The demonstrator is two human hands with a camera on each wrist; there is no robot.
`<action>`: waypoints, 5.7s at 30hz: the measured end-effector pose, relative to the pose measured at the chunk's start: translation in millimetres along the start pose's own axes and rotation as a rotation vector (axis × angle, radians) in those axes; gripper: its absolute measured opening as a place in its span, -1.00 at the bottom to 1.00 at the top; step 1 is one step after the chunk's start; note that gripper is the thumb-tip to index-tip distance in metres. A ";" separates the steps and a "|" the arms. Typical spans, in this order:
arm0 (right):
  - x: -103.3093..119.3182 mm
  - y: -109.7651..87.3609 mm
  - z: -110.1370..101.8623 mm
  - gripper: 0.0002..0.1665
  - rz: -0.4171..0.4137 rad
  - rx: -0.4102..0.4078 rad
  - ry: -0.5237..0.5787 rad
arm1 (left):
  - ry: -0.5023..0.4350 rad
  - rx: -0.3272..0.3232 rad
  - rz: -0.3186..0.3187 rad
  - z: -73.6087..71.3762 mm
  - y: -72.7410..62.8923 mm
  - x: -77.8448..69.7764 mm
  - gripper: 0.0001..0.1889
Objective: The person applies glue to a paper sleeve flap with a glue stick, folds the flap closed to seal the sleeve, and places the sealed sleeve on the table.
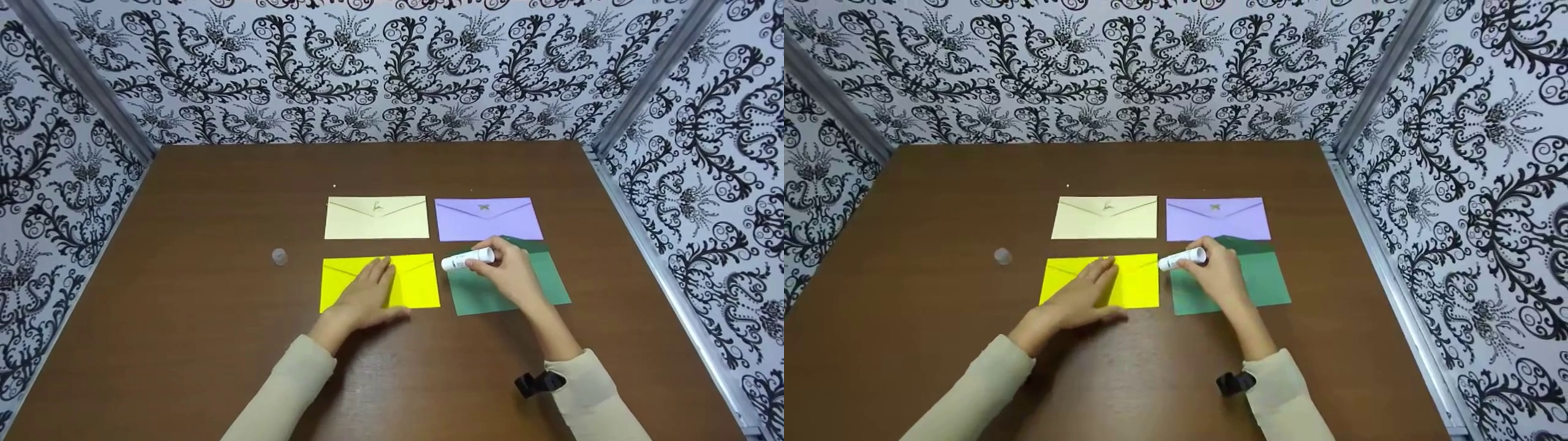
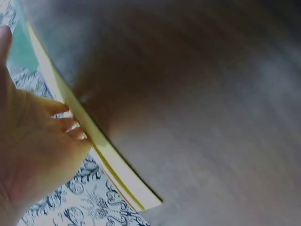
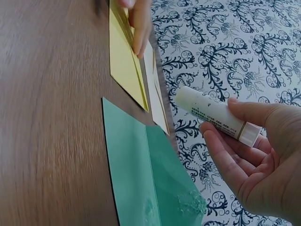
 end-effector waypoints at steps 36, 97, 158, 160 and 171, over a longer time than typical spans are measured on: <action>-12.0 -1.6 -59.8 -0.69 -0.005 -0.092 -0.186 | 0.314 -0.002 0.205 -3.1 56.3 -121.3 -0.37; -25.1 -1.7 -33.6 -0.74 -0.094 0.173 -0.540 | 0.331 0.130 0.277 2.2 68.3 -122.3 -0.34; -33.2 -7.8 -49.7 -0.71 -0.029 0.153 -0.562 | 0.293 0.111 0.265 -1.6 68.3 -121.7 -0.38; -31.9 -9.6 -47.9 -0.70 -0.057 0.162 -0.568 | 0.290 0.111 0.262 -2.0 68.3 -121.8 -0.38; -30.1 -12.1 -36.9 -0.69 -0.099 0.201 -0.545 | 0.310 0.114 0.277 -1.5 67.4 -122.9 -0.37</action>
Point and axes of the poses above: each hand's wrist, its own y-axis towards the middle knuckle, its own z-axis out of the palm, x = y × z, the point moved 9 cm from there along y, towards the middle knuckle, and after that the axes turned 14 degrees about y, right-handed, at the moved point
